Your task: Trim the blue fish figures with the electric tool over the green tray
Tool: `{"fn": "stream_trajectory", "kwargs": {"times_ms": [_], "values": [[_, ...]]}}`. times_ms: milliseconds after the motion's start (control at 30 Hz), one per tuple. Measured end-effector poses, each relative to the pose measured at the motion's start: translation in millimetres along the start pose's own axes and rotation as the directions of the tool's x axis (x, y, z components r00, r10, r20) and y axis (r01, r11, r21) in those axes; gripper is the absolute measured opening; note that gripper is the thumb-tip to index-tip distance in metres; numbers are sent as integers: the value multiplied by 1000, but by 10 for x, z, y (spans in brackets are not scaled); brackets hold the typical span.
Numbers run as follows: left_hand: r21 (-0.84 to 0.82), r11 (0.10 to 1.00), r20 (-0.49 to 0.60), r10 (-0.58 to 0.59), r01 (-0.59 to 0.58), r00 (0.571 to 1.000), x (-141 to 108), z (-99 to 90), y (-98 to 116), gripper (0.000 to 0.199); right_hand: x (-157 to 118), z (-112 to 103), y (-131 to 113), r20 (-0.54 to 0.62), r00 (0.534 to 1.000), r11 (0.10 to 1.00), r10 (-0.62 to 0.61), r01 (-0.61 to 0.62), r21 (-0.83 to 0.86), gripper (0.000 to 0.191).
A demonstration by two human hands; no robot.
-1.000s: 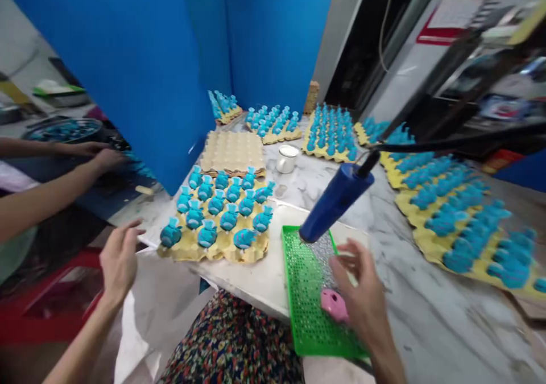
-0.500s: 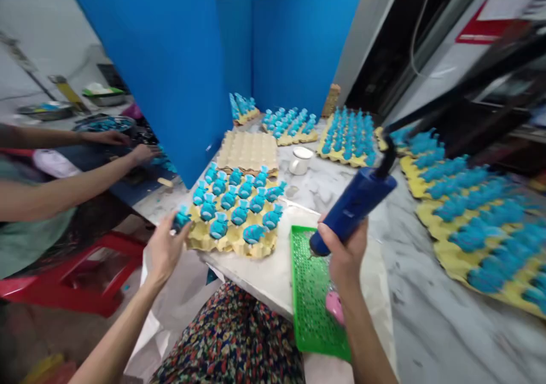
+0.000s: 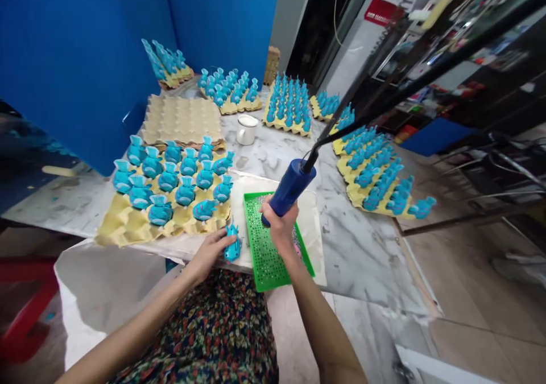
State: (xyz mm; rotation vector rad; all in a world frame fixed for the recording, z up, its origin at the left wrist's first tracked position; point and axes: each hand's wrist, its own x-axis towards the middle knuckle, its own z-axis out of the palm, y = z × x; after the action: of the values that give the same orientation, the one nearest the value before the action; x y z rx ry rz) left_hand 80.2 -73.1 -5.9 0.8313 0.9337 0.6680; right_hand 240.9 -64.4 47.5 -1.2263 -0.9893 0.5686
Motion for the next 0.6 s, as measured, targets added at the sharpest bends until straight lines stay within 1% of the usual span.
{"fn": "stream_trajectory", "kwargs": {"times_ms": [100, 233, 367, 433, 467, 600], "values": [[-14, 1000, -2, 8, -8, 1000, 107, 21, -50, 33, -1, -44, 64, -6, 1000, 998, 6, -6, -67, 10], [0, 1000, -9, 13, -13, 1000, 97, 15, -57, 37, -16, -82, 131, -6, 1000, 996, -9, 8, -91, 9], [-30, 999, -13, 22, -23, 1000, 83, 20, -58, 39, -30, -86, 149, 24, 1000, 994, 6, -3, -108, 9], [-44, 999, -3, 19, -19, 1000, 86, 23, -56, 41, -39, -78, 142, 18, 1000, 996, 5, -4, -93, 12], [-47, 999, 0, 16, -16, 1000, 88, 24, -55, 42, -43, -74, 137, 10, 1000, 997, 3, -3, -74, 16], [-43, 999, 9, 2, -2, 1000, 89, 26, -44, 41, -62, -60, 118, -11, 1000, 1000, 0, 1, 14, 46]]}}
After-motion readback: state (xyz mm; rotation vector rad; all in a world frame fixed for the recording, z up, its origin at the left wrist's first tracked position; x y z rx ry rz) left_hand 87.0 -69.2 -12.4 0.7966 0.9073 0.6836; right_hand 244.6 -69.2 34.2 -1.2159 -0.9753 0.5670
